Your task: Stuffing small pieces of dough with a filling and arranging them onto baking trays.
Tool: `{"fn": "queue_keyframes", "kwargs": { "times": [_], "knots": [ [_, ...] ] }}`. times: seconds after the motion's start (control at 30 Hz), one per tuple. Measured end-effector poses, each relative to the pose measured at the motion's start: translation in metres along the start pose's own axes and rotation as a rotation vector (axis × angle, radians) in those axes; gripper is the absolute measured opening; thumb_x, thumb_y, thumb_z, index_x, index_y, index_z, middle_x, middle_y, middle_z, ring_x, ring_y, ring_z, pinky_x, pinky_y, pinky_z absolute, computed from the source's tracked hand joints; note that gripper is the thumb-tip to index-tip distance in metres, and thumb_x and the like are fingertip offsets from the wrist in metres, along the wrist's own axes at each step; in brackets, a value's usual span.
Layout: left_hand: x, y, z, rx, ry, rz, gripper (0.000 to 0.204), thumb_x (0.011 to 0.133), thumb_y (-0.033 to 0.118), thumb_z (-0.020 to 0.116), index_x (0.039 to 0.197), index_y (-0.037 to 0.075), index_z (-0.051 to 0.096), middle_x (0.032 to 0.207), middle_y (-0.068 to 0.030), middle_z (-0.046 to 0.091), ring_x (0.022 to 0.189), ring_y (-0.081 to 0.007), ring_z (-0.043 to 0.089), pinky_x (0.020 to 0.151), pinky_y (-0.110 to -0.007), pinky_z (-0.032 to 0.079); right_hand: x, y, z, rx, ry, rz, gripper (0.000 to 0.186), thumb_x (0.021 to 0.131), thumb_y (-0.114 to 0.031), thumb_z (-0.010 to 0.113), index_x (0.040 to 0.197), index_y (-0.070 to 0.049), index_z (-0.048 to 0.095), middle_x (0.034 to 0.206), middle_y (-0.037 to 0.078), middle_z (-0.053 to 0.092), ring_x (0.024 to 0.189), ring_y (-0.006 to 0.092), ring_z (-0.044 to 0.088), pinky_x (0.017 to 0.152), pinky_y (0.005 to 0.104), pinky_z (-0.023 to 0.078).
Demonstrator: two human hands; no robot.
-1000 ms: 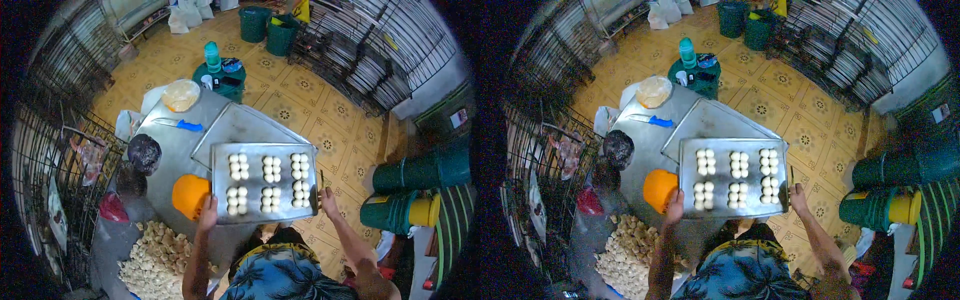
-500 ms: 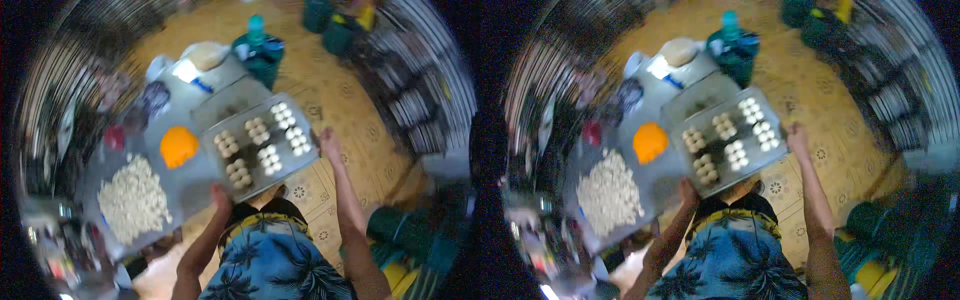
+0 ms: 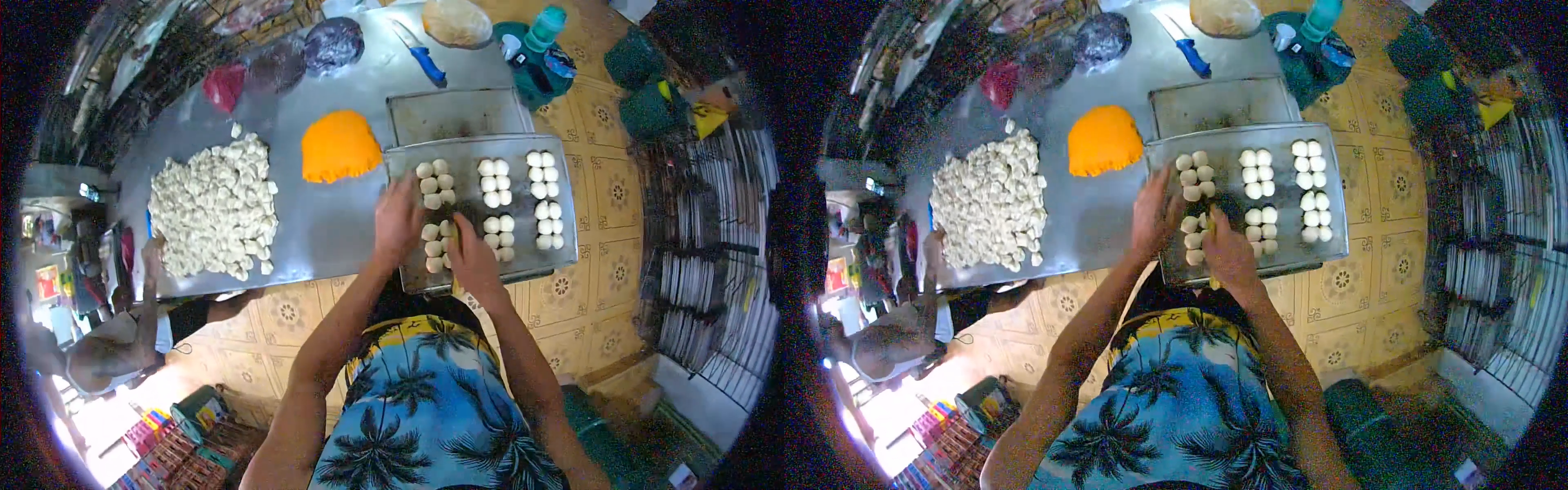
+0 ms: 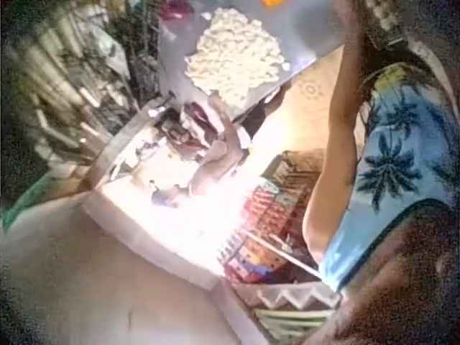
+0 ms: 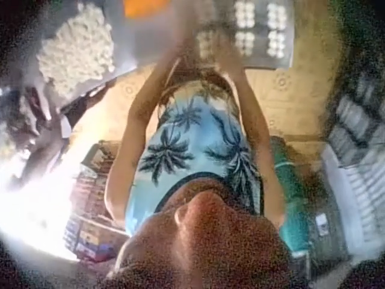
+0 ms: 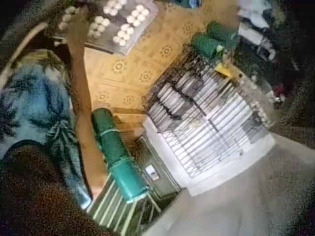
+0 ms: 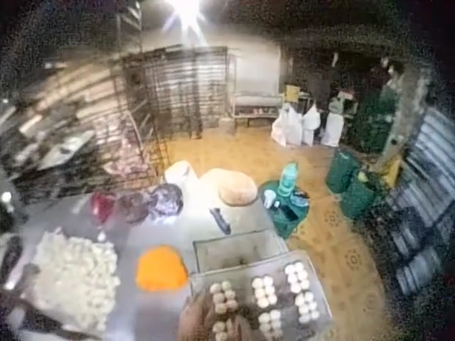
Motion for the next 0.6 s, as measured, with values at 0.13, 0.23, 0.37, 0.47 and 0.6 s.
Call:
{"fn": "queue_keyframes", "kwargs": {
  "times": [0.13,0.23,0.37,0.47,0.6],
  "knots": [
    [0.036,-0.017,0.025,0.22,-0.091,0.107,0.053,0.1,0.029,0.054,0.15,0.012,0.047,0.149,-0.0073,0.053,0.146,-0.0397,0.035,0.12,-0.056,0.022,0.049,-0.03,0.015,-0.123,-0.099,-0.01,0.061,0.097,-0.018,0.059,0.154,-0.009,0.04,0.072,0.021,0.063,0.066,0.0396,0.063,0.06,0.048,0.049],
    [0.039,-0.028,0.033,0.188,-0.139,0.109,0.052,0.101,0.032,0.052,0.15,0.015,0.047,0.15,-0.0055,0.053,0.148,-0.0371,0.034,0.12,-0.058,0.02,0.08,-0.034,0.02,-0.202,-0.015,-0.024,0.057,0.096,-0.019,0.06,0.15,-0.01,0.046,0.074,0.021,0.063,0.068,0.0406,0.064,0.062,0.0493,0.049],
    [0.039,-0.03,0.031,0.043,-0.116,0.076,0.051,0.101,0.032,0.053,0.149,0.016,0.049,0.15,-0.0054,0.053,0.149,-0.0363,0.032,0.121,-0.058,0.018,0.119,-0.026,0.031,-0.301,-0.021,-0.009,0.057,0.095,-0.02,0.061,0.15,-0.013,0.047,0.078,0.023,0.065,0.072,0.0429,0.064,0.065,0.0497,0.051],
    [0.038,-0.037,0.031,0.052,-0.109,0.086,0.05,0.1,0.032,0.054,0.147,0.016,0.051,0.15,-0.0052,0.053,0.149,-0.036,0.032,0.122,-0.059,0.016,0.118,-0.029,0.033,-0.294,-0.118,0.049,0.059,0.094,-0.019,0.061,0.151,-0.014,0.045,0.081,0.021,0.067,0.073,0.0409,0.066,0.068,0.0468,0.053],
    [0.037,-0.041,0.03,0.025,-0.066,0.08,0.05,0.099,0.031,0.055,0.147,0.016,0.051,0.149,-0.0056,0.054,0.147,-0.0368,0.034,0.121,-0.06,0.016,0.107,-0.033,0.017,-0.206,-0.069,0.121,0.054,0.095,-0.019,0.061,0.148,-0.015,0.05,0.084,0.018,0.068,0.071,0.0319,0.067,0.07,0.0404,0.054]
  ]
}}
Point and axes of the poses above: each hand's wrist, its own x-axis towards the middle knuckle, its own z-axis out of the palm, y = z × x, the point moved 9 cm from there along x, towards the middle knuckle
